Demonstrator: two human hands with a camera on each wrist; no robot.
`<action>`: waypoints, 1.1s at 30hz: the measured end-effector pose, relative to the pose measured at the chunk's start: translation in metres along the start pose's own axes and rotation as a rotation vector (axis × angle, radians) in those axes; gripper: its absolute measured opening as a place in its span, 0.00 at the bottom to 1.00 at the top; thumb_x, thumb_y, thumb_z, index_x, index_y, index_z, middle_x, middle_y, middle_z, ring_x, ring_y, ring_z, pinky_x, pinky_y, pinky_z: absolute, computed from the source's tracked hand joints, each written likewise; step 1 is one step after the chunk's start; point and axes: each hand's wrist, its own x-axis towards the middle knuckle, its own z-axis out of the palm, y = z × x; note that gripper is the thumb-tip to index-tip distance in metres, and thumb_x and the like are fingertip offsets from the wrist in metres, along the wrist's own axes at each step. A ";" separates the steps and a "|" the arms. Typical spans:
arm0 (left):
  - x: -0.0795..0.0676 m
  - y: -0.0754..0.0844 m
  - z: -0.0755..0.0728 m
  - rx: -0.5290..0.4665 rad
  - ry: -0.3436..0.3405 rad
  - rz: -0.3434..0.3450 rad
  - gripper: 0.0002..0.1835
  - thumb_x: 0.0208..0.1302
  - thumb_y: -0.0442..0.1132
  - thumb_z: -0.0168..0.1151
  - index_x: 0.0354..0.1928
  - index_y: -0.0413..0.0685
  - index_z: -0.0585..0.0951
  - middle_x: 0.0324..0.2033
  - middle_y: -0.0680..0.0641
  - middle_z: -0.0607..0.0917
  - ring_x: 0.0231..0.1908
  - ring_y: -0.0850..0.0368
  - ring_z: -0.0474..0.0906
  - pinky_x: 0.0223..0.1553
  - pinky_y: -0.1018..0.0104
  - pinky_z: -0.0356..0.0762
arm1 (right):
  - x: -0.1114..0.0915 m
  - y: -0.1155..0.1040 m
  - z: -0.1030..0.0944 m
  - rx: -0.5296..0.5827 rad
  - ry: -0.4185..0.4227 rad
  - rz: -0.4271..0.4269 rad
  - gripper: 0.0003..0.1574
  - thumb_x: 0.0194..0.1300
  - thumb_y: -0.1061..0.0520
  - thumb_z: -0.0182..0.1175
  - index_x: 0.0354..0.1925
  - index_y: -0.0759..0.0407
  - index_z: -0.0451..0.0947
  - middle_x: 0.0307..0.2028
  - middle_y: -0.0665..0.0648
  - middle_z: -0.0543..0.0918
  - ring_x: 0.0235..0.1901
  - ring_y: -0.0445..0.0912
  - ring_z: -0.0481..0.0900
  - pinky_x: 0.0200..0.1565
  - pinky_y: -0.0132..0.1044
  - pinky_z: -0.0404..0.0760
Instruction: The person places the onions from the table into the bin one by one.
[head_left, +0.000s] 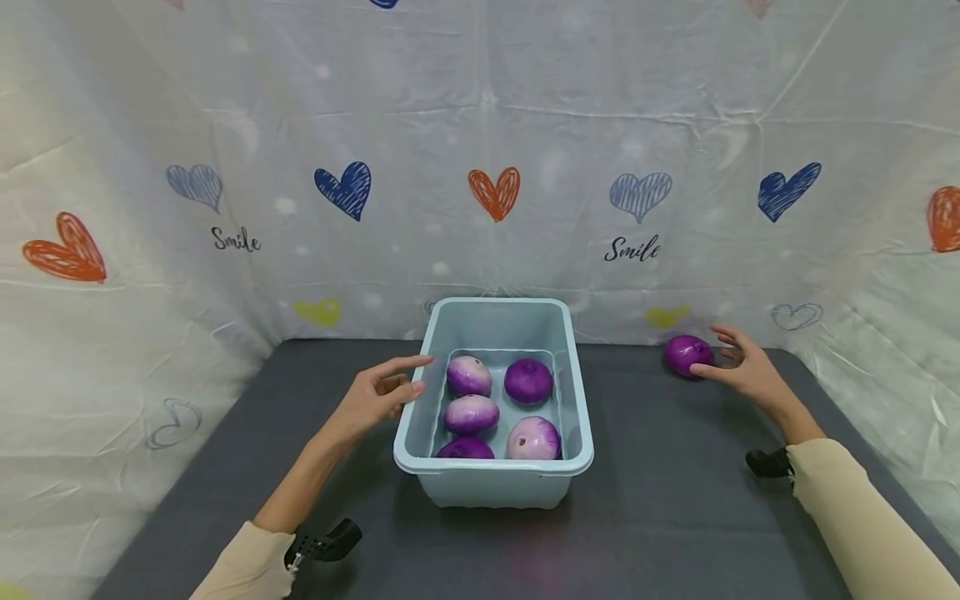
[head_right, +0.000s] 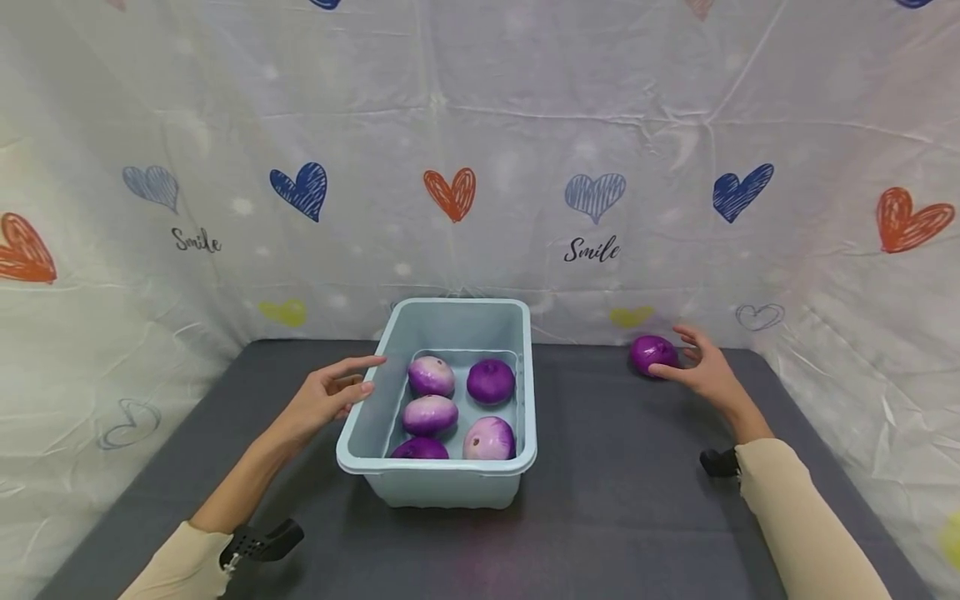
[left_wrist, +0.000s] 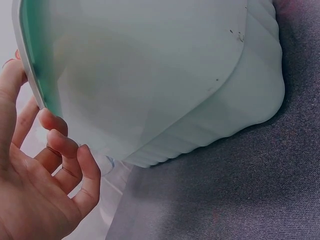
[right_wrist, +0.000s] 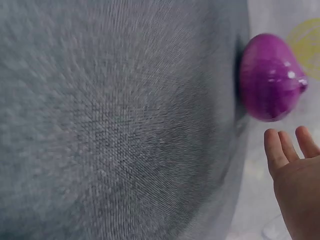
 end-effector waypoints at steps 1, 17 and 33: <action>0.000 0.000 0.000 0.001 0.000 -0.002 0.23 0.74 0.39 0.62 0.69 0.46 0.76 0.25 0.42 0.73 0.25 0.53 0.68 0.31 0.63 0.71 | 0.002 0.002 0.001 -0.009 -0.005 0.003 0.60 0.68 0.55 0.70 0.81 0.63 0.42 0.76 0.75 0.45 0.71 0.75 0.49 0.61 0.71 0.59; -0.001 -0.002 0.000 0.003 0.003 0.005 0.23 0.74 0.39 0.62 0.69 0.46 0.77 0.23 0.36 0.71 0.23 0.51 0.67 0.30 0.63 0.70 | 0.022 0.017 0.007 -0.093 -0.047 -0.069 0.48 0.65 0.60 0.71 0.74 0.73 0.58 0.69 0.77 0.61 0.64 0.74 0.65 0.53 0.58 0.75; 0.001 -0.004 -0.001 -0.011 -0.003 0.023 0.23 0.74 0.37 0.62 0.69 0.45 0.76 0.22 0.45 0.70 0.23 0.54 0.66 0.29 0.63 0.69 | 0.017 0.008 0.007 -0.098 -0.013 -0.061 0.45 0.67 0.55 0.71 0.73 0.68 0.62 0.69 0.77 0.60 0.65 0.75 0.62 0.53 0.68 0.71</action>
